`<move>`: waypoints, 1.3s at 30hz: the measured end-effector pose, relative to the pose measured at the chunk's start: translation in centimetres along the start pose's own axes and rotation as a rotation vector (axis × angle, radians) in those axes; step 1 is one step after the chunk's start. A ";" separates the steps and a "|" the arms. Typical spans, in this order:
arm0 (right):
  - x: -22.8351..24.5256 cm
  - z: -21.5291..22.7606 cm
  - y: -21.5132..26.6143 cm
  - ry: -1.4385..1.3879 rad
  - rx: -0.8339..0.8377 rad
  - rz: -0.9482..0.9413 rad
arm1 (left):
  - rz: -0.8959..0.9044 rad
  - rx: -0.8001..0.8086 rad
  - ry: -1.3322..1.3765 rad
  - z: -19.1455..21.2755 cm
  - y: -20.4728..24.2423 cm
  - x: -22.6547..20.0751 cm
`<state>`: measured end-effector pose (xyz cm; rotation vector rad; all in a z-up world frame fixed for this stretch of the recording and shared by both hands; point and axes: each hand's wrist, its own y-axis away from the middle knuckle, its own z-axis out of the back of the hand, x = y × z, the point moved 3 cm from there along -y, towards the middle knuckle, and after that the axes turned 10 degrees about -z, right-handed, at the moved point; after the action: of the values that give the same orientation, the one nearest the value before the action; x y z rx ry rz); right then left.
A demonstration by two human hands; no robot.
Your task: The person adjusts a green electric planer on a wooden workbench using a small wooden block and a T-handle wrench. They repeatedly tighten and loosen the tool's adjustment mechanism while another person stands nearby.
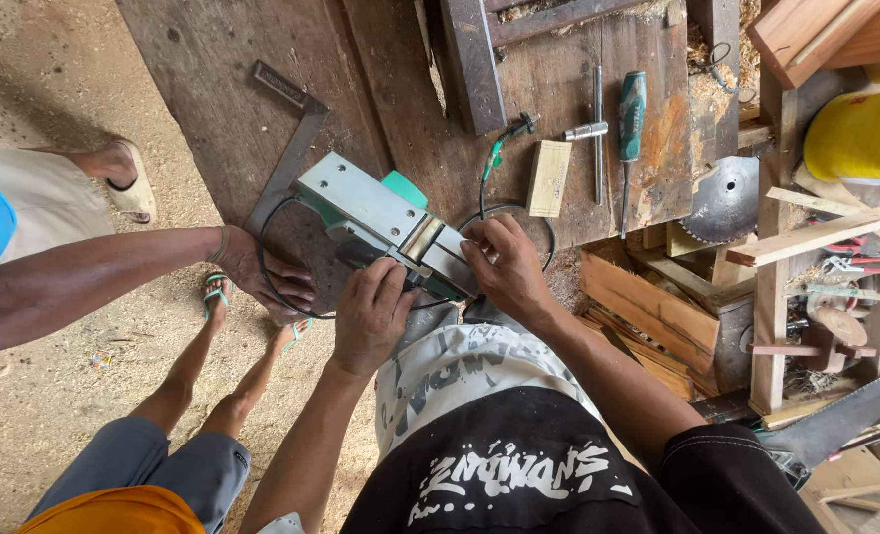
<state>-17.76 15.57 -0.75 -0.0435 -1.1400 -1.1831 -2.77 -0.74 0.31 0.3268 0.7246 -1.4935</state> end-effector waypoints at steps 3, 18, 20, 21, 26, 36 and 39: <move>0.0 -0.1 -0.5 0.030 -0.004 -0.003 | -0.011 -0.001 0.013 -0.2 0.0 0.2; 0.6 -1.0 -1.5 0.201 0.050 0.003 | -0.005 -0.021 0.182 -0.6 0.4 0.9; 0.8 -1.3 -1.6 0.205 0.087 -0.052 | -0.017 -0.036 0.220 -0.6 0.4 1.1; 0.9 -1.5 -1.7 0.208 0.107 -0.080 | -0.015 -0.042 0.234 -0.6 0.4 1.2; 1.9 -2.4 -2.5 0.252 0.202 -0.156 | 0.009 -0.057 0.307 -0.4 0.5 1.5; 3.2 -3.5 -3.6 0.316 0.240 -0.105 | 0.026 -0.072 0.377 0.2 0.3 1.6; 3.1 -3.5 -3.9 0.321 0.238 -0.102 | 0.024 -0.076 0.382 0.2 0.3 1.6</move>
<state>-18.46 9.67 -2.19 0.3781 -0.9978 -1.0892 -2.53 -2.12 -0.59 0.5696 1.0736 -1.3915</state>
